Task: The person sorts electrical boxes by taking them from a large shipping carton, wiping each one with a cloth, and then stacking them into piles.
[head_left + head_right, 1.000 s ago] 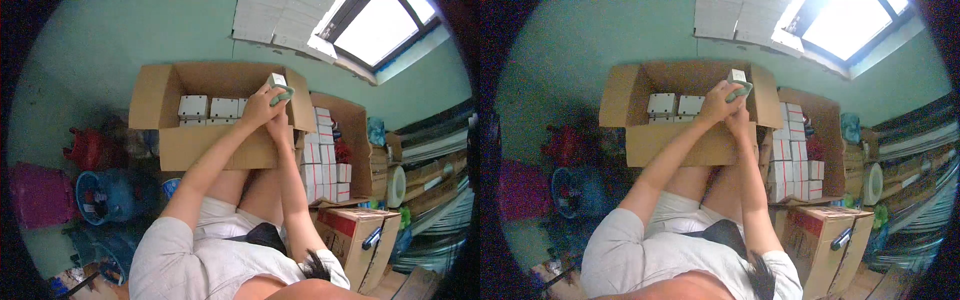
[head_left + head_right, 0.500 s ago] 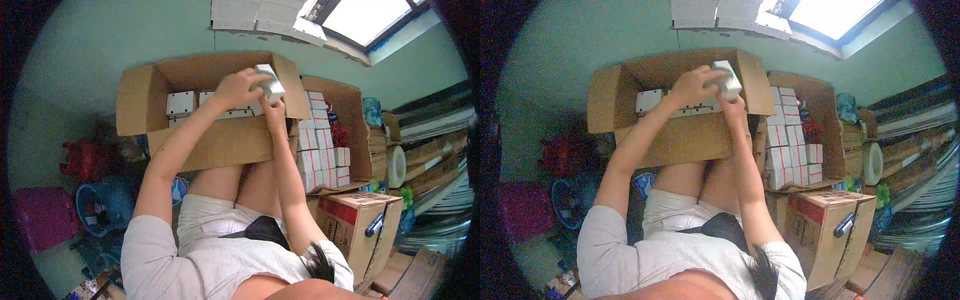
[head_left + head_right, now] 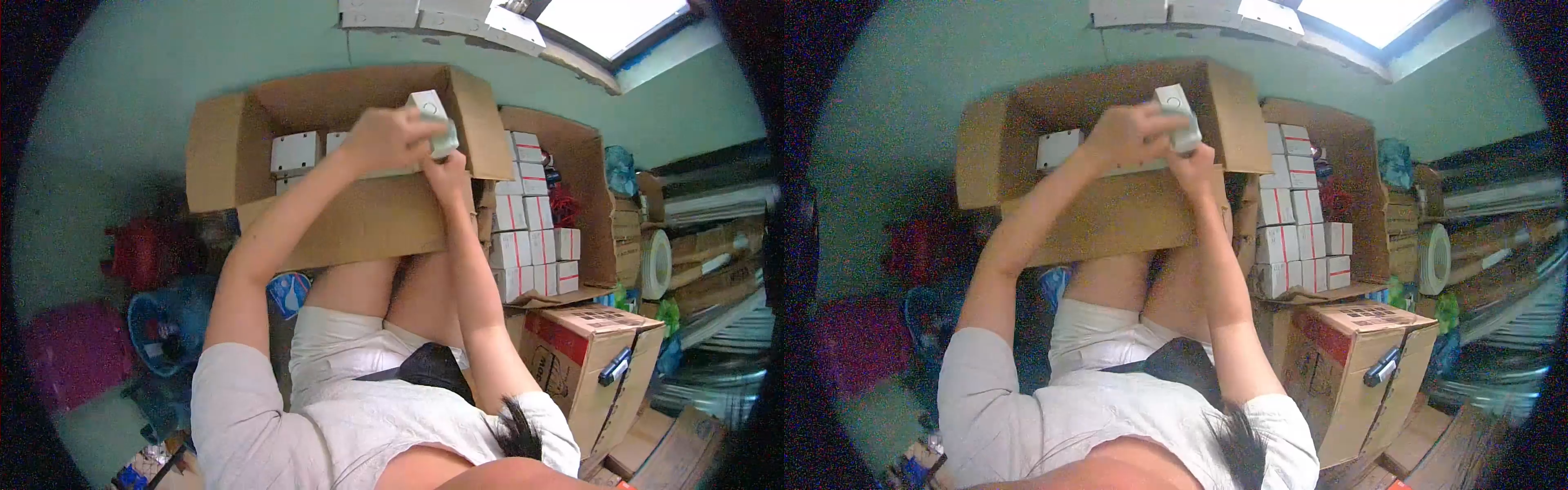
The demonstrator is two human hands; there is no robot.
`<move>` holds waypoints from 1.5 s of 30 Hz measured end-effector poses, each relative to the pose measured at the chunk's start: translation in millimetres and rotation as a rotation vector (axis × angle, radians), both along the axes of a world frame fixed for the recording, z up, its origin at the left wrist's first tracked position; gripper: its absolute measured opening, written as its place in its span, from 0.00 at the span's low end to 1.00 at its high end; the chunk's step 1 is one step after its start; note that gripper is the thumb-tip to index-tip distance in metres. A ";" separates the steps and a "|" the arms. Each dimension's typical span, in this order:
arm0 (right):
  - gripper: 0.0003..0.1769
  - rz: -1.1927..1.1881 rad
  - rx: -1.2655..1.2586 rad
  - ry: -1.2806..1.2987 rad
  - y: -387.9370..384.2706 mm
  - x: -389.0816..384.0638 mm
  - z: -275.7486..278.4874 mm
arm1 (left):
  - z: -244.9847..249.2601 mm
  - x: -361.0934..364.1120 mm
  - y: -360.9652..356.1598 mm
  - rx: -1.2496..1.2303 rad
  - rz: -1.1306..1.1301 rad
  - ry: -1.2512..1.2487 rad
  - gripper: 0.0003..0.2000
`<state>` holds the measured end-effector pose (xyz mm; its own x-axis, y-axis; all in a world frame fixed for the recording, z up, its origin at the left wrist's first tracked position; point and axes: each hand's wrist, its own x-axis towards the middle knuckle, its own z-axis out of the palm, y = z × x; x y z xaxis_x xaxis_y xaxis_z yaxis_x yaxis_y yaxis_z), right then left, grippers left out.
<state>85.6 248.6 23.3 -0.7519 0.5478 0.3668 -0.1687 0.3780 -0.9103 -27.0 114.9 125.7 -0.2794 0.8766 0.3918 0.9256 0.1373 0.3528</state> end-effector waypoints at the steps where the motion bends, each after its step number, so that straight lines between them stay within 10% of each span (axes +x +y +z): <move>1: 0.18 -0.032 -0.020 -0.045 -2.3 -3.2 0.5 | -1.2 -10.6 3.1 0.065 0.094 0.016 0.19; 4: 0.16 -0.062 0.031 -0.151 0.5 -2.0 -1.8 | -7.6 -23.4 12.3 0.017 0.291 -0.032 0.19; 8: 0.25 -0.107 0.087 -0.529 7.7 7.0 7.4 | -11.9 10.5 1.0 0.048 -0.042 -0.004 0.19; 13: 0.25 -0.069 0.122 -0.420 7.4 -1.5 0.5 | -23.6 -25.0 10.0 0.128 0.264 -0.020 0.20; 18: 0.13 0.212 0.044 0.030 27.6 -6.4 -29.8 | -25.9 8.0 4.5 0.109 -0.020 0.082 0.18; 27: 0.32 -0.021 -0.384 -0.180 9.9 -12.0 -0.2 | -58.9 -34.0 33.9 0.126 0.294 -0.222 0.23; 29: 0.33 0.066 0.207 -0.230 61.7 -16.9 -34.5 | -55.4 -25.7 28.8 0.115 0.248 -0.200 0.28; 32: 0.32 0.215 -0.876 0.188 75.5 -29.3 -16.1 | -47.6 -33.5 27.3 0.210 0.249 -0.242 0.27; 36: 0.32 0.013 -0.521 0.110 48.2 -23.6 -2.5 | -25.4 -33.6 6.5 0.230 0.276 -0.229 0.25; 45: 0.30 0.310 -0.863 -0.048 -171.0 -39.2 -40.5 | -44.1 -15.2 41.8 0.393 0.019 -0.269 0.22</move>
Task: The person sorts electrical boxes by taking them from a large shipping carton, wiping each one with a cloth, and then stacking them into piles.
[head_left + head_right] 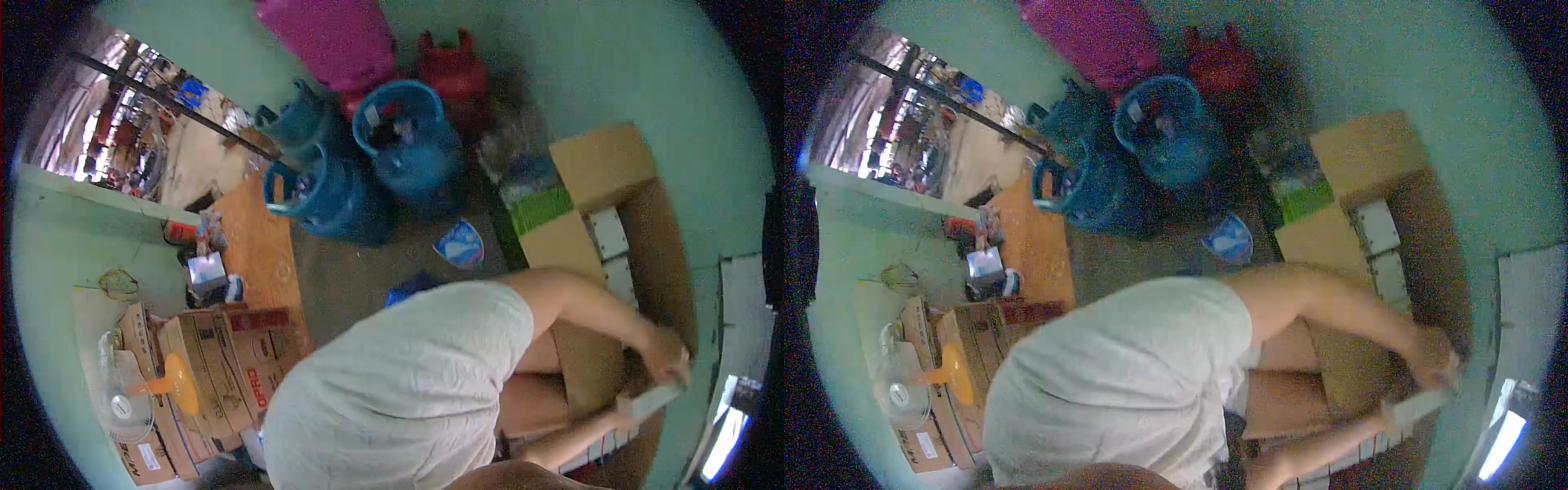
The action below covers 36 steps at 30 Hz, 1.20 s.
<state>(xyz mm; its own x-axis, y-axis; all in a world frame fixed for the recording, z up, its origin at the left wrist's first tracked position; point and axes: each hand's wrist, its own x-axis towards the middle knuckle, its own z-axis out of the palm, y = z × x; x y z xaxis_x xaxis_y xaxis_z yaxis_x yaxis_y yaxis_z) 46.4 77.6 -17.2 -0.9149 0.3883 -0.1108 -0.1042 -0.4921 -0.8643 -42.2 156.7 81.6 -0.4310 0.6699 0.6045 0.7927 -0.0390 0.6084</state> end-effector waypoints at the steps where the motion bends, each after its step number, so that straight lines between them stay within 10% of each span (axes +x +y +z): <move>1: 0.30 0.049 -0.037 0.001 -24.7 -4.1 0.5 | 8.5 15.0 -10.0 -0.016 0.024 0.065 0.22; 12: 0.29 0.463 -0.106 -0.117 -107.2 25.9 -18.5 | 6.1 -15.3 -17.6 -0.109 -0.070 0.150 0.24; 27: 0.28 0.474 -0.001 -0.038 10.4 -107.8 -0.2 | 33.7 38.2 -52.6 -0.221 -0.169 0.213 0.25; 36: 0.27 0.171 -0.106 -0.256 178.6 29.2 -44.8 | 30.8 16.3 -38.2 -0.153 -0.084 0.026 0.23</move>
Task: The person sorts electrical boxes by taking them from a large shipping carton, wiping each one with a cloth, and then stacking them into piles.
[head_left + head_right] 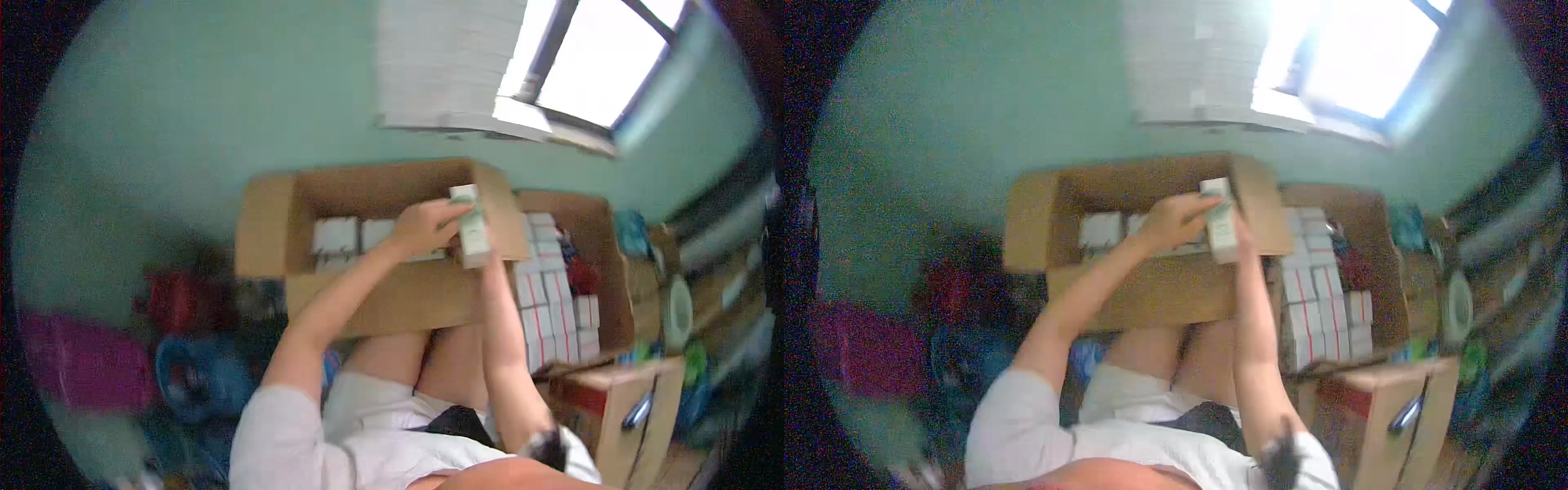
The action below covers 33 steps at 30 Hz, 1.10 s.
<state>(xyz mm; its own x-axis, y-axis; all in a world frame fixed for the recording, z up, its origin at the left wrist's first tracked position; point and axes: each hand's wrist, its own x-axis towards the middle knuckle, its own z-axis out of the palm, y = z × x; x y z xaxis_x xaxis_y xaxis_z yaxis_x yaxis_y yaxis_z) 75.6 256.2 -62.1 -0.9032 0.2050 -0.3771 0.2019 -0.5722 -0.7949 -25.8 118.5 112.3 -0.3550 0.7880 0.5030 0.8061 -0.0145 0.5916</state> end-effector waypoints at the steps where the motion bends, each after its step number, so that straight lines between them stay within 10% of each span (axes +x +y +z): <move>1: 0.27 -0.064 -0.016 0.019 17.2 6.0 8.9 | 14.5 18.6 -4.5 -0.036 -0.091 -0.003 0.22; 6: 0.27 -0.094 -0.108 0.119 62.7 -13.1 41.0 | 22.1 19.1 -9.4 -0.232 -0.183 -0.027 0.21; 9: 0.27 0.044 -0.177 0.111 55.6 -36.9 45.2 | 10.7 6.0 -2.3 0.025 0.161 -0.145 0.21; 16: 0.32 -0.085 -0.062 0.179 93.8 -57.7 129.8 | 26.3 25.5 -15.8 -0.073 -0.240 -0.019 0.22; 19: 0.32 -0.175 -0.033 0.059 16.0 6.7 133.8 | 4.2 -9.5 4.4 0.136 0.012 0.033 0.21; 25: 0.31 -0.237 -0.324 -0.160 -84.7 136.7 17.6 | 16.9 9.2 -2.4 -0.168 -0.344 0.265 0.24; 28: 0.31 -0.293 -0.398 -0.264 -120.2 200.5 -30.7 | 58.5 36.8 -0.1 -0.429 0.189 -0.248 0.21; 33: 0.30 -0.353 -0.427 -0.305 -126.8 224.7 -40.8 | 19.9 38.3 -5.5 -0.196 -0.059 -0.194 0.23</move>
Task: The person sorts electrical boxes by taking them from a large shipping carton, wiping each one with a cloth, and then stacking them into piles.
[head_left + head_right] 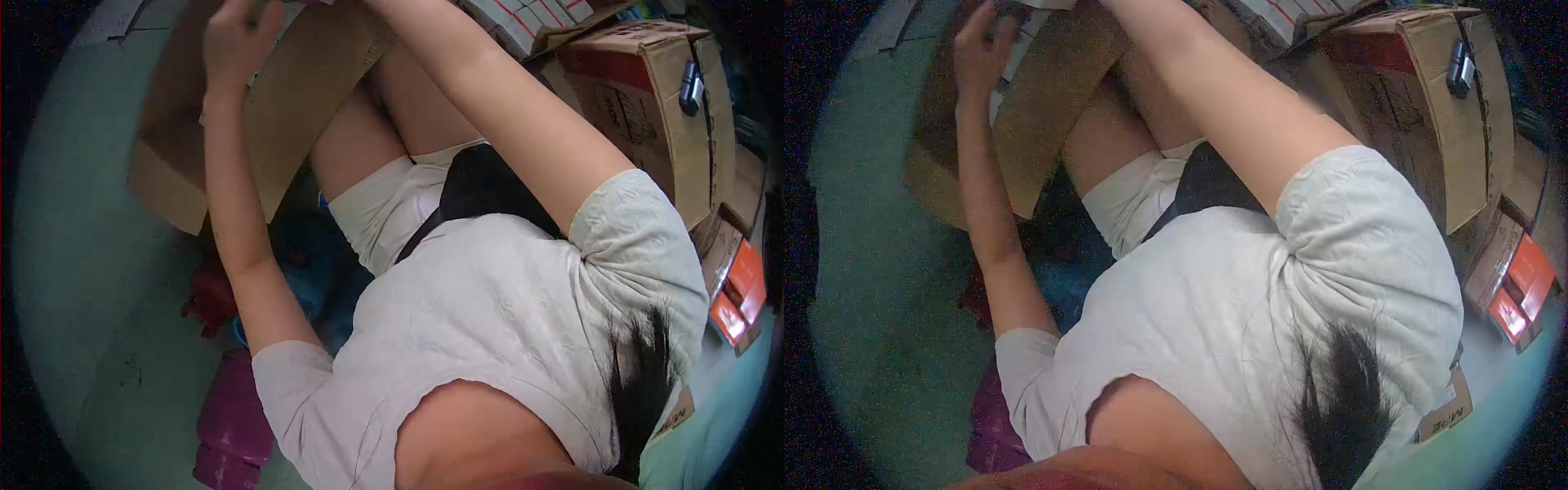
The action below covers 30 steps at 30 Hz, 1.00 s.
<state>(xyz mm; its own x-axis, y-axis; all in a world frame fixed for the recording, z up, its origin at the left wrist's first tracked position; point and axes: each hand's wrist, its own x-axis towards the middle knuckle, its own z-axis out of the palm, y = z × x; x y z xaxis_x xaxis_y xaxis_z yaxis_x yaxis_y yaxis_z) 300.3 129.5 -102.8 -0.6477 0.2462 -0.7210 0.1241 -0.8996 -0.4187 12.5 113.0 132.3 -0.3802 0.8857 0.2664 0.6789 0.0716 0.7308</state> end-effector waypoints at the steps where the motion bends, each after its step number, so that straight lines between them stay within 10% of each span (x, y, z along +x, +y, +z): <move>1: 0.30 -0.004 0.002 -0.001 3.0 -0.9 -1.3 | -4.9 0.8 -1.6 0.043 -0.129 0.209 0.23; 3: 0.30 -0.011 0.003 -0.004 5.3 -1.6 -3.1 | -0.8 2.8 -2.9 0.084 -0.259 0.414 0.23; 7: 0.29 -0.036 -0.013 -0.041 -4.4 19.5 -7.4 | 6.2 -4.0 -1.3 -0.017 0.213 -0.002 0.21; 12: 0.29 -0.061 -0.010 -0.012 8.5 2.0 1.9 | -22.9 -36.6 -1.2 0.322 0.199 0.521 0.21; 16: 0.28 -0.058 -0.036 0.000 0.4 -9.1 0.4 | -12.8 -19.7 -8.4 0.309 0.246 0.392 0.20; 22: 0.28 -0.031 -0.045 0.028 2.1 -30.4 8.3 | -2.4 22.0 -7.7 0.293 -0.228 0.946 0.16; 28: 0.27 -0.019 -0.049 0.073 4.6 -58.1 22.4 | -28.3 -7.1 2.3 0.273 0.112 0.646 0.17; 29: 0.27 -0.018 -0.042 0.082 8.6 -64.0 29.3 | -27.9 13.5 2.6 0.383 -0.086 -0.283 0.18; 30: 0.27 -0.019 -0.039 0.087 10.8 -67.0 30.1 | -21.5 20.8 -0.4 0.384 -0.084 -0.278 0.18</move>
